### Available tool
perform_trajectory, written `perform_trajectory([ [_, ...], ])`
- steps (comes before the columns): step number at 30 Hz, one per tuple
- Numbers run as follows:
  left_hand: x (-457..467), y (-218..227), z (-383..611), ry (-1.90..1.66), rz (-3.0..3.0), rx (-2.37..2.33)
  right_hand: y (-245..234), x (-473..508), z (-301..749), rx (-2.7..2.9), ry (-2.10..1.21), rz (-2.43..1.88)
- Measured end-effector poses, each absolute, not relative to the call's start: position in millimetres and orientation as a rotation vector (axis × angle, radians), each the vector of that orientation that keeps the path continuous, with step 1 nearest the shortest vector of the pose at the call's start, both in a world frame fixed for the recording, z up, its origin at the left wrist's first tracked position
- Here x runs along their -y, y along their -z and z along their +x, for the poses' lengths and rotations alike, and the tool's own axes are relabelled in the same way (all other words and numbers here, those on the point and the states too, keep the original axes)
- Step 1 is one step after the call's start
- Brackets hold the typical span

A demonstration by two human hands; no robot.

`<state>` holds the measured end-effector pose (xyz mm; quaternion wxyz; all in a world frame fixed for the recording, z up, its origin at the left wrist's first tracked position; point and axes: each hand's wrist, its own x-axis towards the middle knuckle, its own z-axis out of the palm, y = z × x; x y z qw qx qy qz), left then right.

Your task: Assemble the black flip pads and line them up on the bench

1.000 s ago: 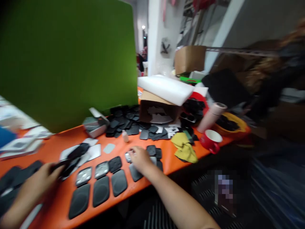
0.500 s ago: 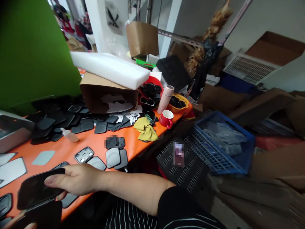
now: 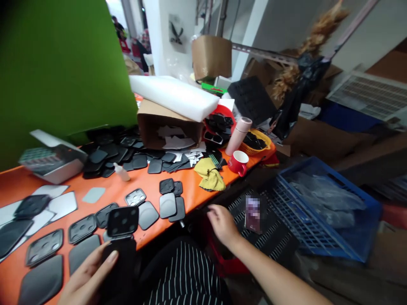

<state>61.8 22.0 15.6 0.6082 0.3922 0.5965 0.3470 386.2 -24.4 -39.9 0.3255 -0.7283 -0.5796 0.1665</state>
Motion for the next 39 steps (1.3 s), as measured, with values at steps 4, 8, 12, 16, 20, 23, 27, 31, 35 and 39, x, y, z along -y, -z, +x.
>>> perform_trajectory([
  [4,-25,-19,76,-0.818,0.737,-1.235,123,125,491,1.504,-0.115,-2.338],
  [8,-23,-12,78,-0.843,0.683,-1.151,166,170,542,1.672,-0.126,-2.5],
  [12,-19,-11,76,-0.836,0.706,-1.1,163,125,569,1.466,-0.124,-2.702],
  [16,-16,-7,77,-0.864,0.669,-1.101,123,54,549,1.284,0.021,-2.59],
  [20,-13,-1,84,-0.858,0.705,-1.069,57,9,430,1.456,-0.595,-2.002],
  [23,-9,-3,89,-0.826,0.826,-1.03,10,-13,326,1.431,-1.163,-1.511],
  [27,0,-13,80,-0.806,0.97,-0.971,-22,-35,250,1.235,-1.528,-1.183],
  [31,10,-21,63,-0.884,1.012,-0.985,-22,-41,227,1.071,-1.668,-1.107],
  [35,19,-23,52,-0.93,0.997,-1.013,-18,-42,211,1.086,-1.744,-1.08],
  [39,22,-18,23,-0.969,1.005,-1.167,-19,-46,188,1.29,-1.786,-1.064],
])
